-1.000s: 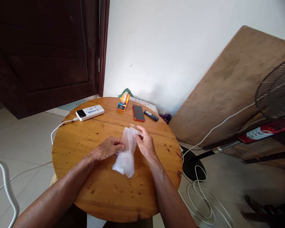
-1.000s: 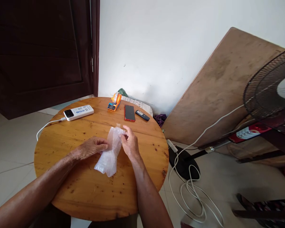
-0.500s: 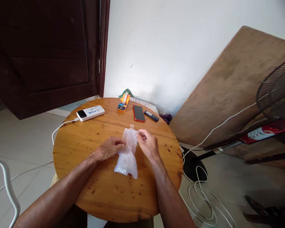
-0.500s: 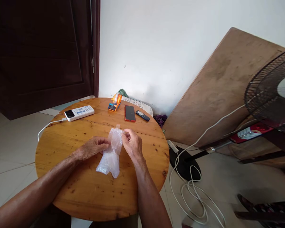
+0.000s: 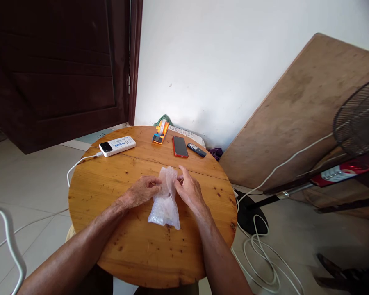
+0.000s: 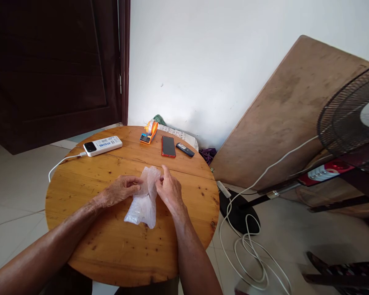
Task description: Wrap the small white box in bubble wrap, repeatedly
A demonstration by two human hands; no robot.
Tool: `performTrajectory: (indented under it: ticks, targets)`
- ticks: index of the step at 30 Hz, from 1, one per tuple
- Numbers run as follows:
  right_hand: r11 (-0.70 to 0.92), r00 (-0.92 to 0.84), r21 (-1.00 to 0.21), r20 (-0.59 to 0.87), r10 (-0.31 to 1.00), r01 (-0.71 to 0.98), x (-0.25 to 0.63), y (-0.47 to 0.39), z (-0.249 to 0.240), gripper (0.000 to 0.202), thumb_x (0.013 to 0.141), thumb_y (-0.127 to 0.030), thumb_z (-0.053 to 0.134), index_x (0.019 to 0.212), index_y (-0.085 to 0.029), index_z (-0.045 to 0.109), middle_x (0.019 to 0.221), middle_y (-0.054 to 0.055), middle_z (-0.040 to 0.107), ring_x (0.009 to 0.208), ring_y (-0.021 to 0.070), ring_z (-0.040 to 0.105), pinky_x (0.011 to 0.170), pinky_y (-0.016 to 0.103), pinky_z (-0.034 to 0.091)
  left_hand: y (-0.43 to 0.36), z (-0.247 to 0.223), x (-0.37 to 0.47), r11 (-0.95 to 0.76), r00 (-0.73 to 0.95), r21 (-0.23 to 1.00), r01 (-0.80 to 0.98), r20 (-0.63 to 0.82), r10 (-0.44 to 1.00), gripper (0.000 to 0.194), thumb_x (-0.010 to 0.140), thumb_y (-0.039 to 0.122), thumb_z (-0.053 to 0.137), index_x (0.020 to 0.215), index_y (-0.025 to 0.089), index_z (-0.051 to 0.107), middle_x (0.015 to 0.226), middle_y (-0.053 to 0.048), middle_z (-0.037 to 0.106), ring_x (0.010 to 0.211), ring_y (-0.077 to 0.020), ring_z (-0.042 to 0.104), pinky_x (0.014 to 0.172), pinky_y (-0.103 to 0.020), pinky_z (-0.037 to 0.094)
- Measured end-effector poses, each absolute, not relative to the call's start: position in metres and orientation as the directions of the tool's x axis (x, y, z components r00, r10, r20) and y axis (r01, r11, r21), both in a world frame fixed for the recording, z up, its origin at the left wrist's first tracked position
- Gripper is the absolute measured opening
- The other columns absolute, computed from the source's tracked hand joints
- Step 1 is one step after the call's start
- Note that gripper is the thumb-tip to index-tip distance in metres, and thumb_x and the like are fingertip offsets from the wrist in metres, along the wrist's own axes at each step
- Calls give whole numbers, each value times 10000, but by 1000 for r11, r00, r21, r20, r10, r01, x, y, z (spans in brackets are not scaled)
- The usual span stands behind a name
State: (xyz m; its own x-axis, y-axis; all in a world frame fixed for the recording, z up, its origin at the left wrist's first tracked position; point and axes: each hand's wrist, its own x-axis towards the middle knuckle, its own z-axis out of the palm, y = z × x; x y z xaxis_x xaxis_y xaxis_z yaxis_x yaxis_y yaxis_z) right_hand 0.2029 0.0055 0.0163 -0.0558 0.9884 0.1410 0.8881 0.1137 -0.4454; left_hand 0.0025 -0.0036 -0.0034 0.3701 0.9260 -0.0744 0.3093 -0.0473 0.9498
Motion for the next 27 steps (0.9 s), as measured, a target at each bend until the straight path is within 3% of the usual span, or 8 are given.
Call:
performTrajectory:
  ticks: [4,8,14,22,27]
  targets:
    - [128,-70,-414,152,986,901,207,6,18,505,845,-158,537,1348,-196,535,963,61,753,867,227,685,746,295,463,-3,-5,2,-62,338,941,333,-58,939,446,762,384,543,1071,103,698,905,-65,718,780,-185,623,695,-275,493]
    - [213,-166,-429,144,976,878,205,3,20,380,877,-191,547,1252,-212,606,956,53,753,862,219,689,748,290,464,-4,-2,2,-85,317,927,366,-39,948,422,765,351,553,1074,108,706,1001,-81,729,879,-206,639,788,-295,502]
    - [249,-188,-464,174,967,850,202,2,17,417,872,-241,603,1287,-200,579,1079,71,729,821,198,678,768,290,471,-5,0,2,-96,375,939,331,-37,926,459,781,342,559,1172,128,672,1047,-81,730,880,-205,646,765,-288,503]
    - [246,-150,-443,241,959,862,206,5,15,353,896,-227,520,1235,-227,619,989,57,745,824,209,680,758,295,479,-7,3,2,-66,340,931,360,-65,938,457,782,350,557,1142,99,682,1042,-96,733,914,-221,658,793,-298,507]
    - [281,-209,-420,210,955,863,206,5,15,377,894,-208,518,1260,-232,604,1001,53,750,842,205,682,763,286,480,-6,4,2,-81,330,906,416,-67,942,460,781,339,558,1153,100,682,1048,-96,731,891,-218,652,773,-292,494]
